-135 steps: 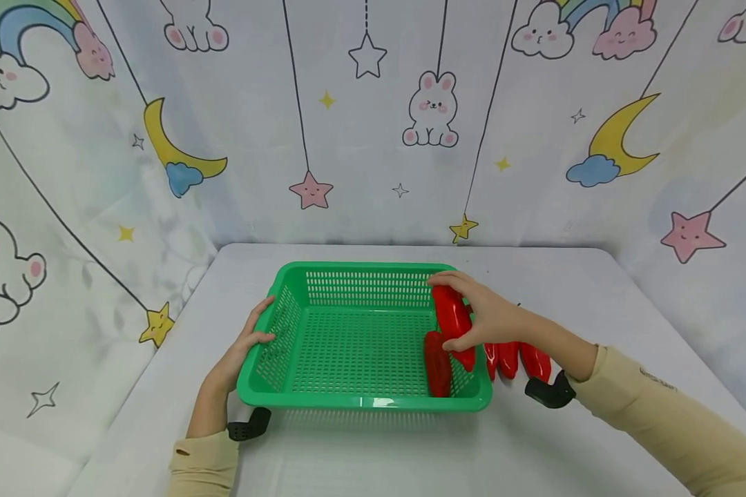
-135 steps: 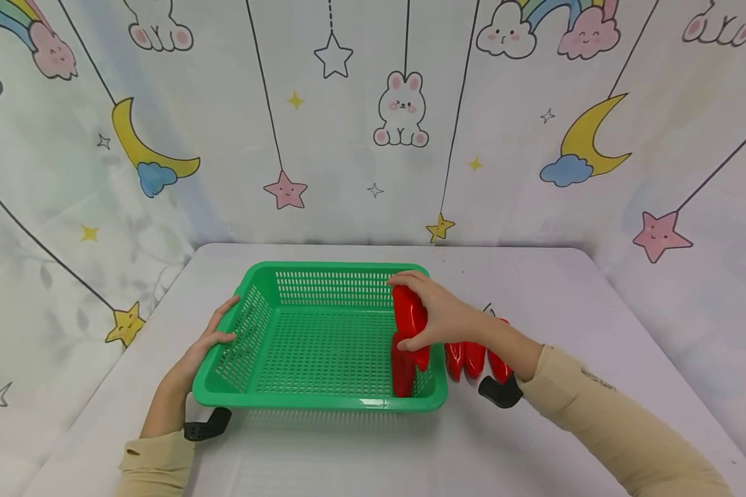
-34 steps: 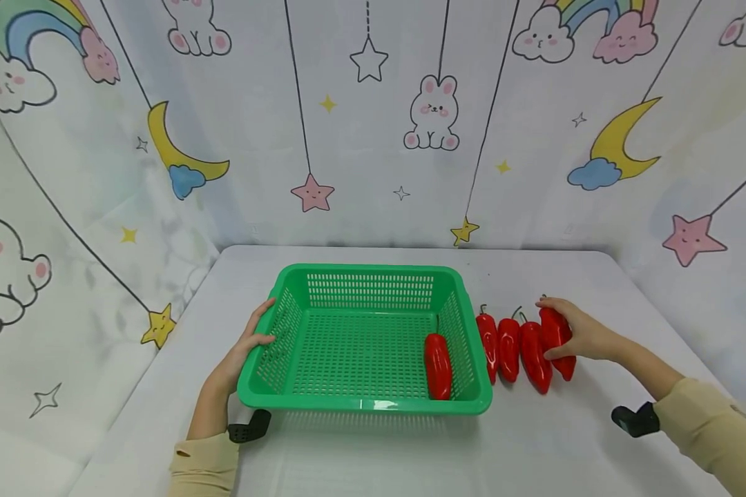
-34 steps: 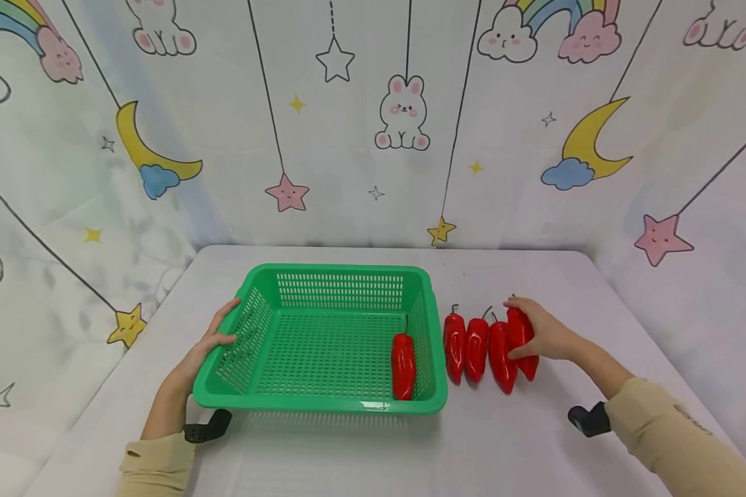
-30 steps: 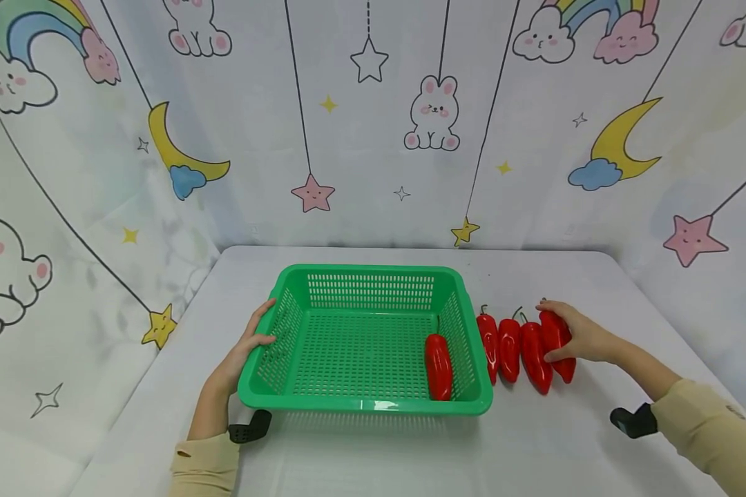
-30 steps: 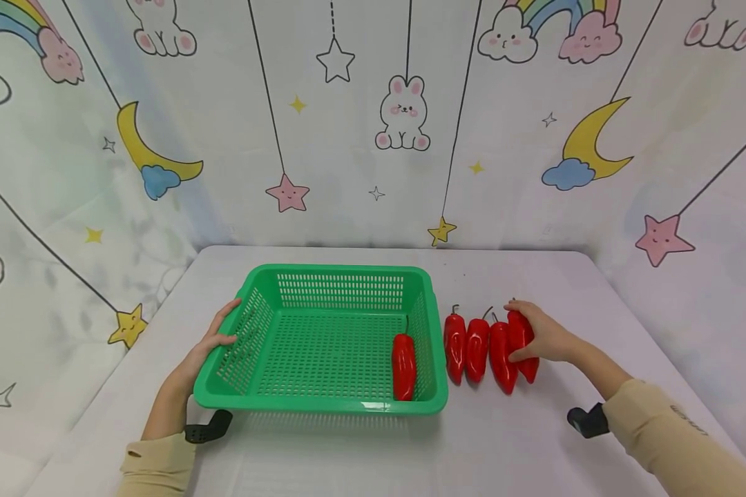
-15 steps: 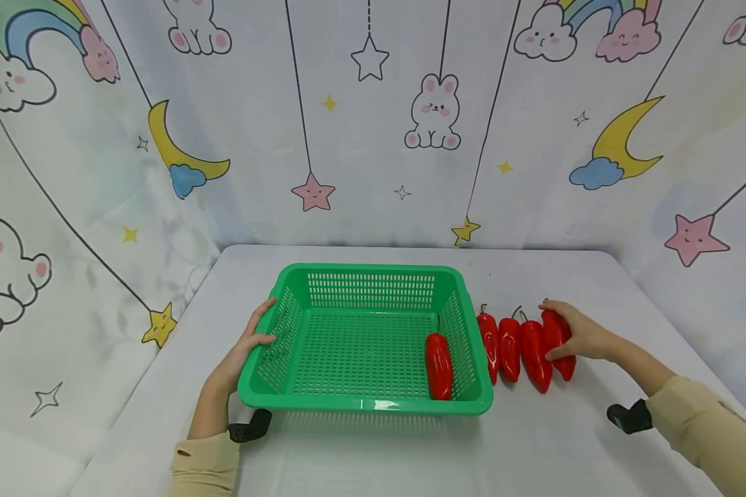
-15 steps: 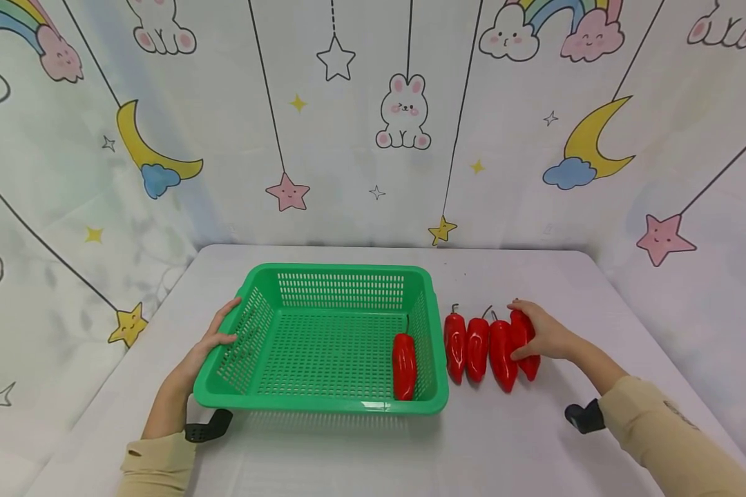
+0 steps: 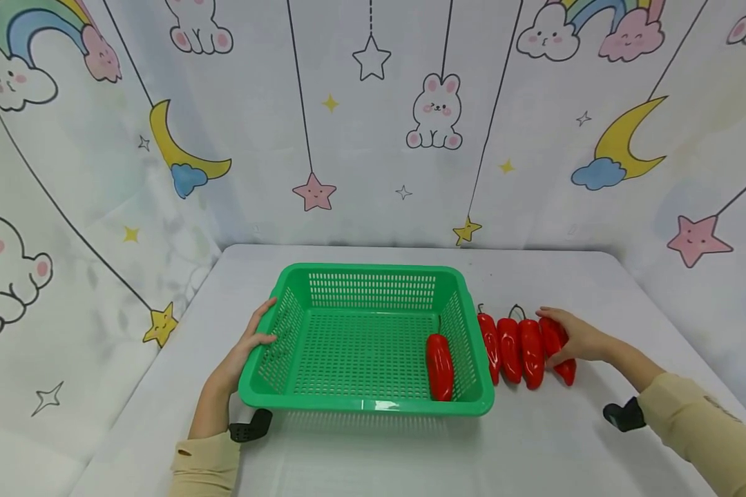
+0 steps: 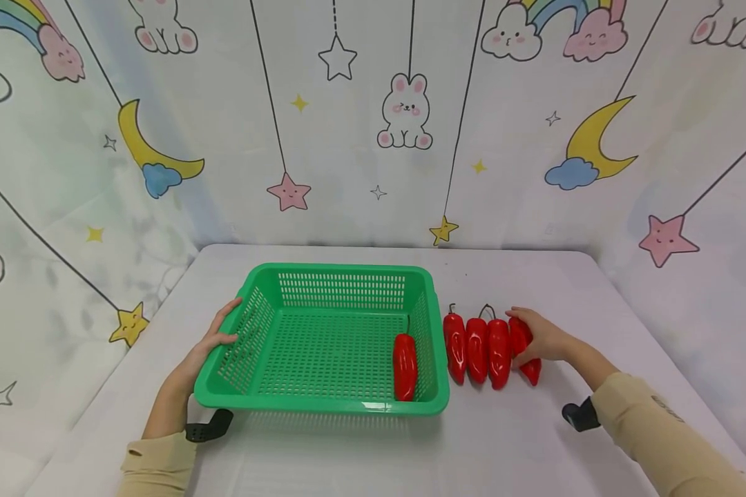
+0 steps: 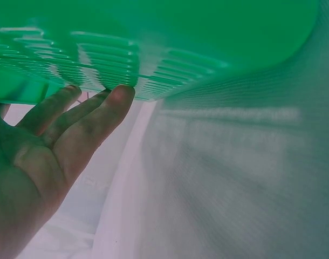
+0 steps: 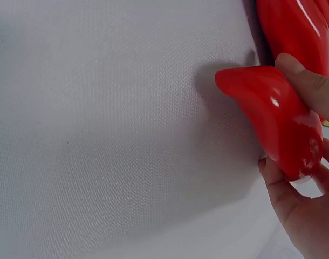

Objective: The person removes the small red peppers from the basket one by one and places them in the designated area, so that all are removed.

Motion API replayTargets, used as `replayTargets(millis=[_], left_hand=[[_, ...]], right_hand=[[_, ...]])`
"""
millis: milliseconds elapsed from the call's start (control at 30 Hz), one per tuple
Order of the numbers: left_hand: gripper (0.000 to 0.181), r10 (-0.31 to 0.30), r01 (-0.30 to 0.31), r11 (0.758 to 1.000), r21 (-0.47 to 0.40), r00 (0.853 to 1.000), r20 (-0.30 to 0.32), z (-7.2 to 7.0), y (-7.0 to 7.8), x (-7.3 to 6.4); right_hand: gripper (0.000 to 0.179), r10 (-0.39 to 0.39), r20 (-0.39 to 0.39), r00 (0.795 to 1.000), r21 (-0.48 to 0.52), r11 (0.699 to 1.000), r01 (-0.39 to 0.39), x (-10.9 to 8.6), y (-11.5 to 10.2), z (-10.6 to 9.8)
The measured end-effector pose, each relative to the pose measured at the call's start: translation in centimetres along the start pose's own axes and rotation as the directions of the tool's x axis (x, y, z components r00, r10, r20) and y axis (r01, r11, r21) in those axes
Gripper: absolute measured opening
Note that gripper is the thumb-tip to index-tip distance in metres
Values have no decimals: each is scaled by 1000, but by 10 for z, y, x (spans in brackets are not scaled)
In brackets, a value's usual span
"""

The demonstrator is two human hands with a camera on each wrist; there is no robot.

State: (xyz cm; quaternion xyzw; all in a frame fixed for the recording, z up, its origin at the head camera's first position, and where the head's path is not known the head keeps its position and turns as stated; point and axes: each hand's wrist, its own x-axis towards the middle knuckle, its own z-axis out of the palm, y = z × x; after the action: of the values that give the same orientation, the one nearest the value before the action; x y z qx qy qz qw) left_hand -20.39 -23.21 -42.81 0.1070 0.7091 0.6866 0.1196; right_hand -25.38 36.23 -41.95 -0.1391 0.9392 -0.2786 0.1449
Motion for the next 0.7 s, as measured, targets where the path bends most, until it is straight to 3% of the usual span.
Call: replayTargets(millis=[700], left_hand=[[69,4,-4,1000,0,1000,-1,0,0,0]], right_hand=[[100,-47,37,998,-57,997,49,5,-3,7]])
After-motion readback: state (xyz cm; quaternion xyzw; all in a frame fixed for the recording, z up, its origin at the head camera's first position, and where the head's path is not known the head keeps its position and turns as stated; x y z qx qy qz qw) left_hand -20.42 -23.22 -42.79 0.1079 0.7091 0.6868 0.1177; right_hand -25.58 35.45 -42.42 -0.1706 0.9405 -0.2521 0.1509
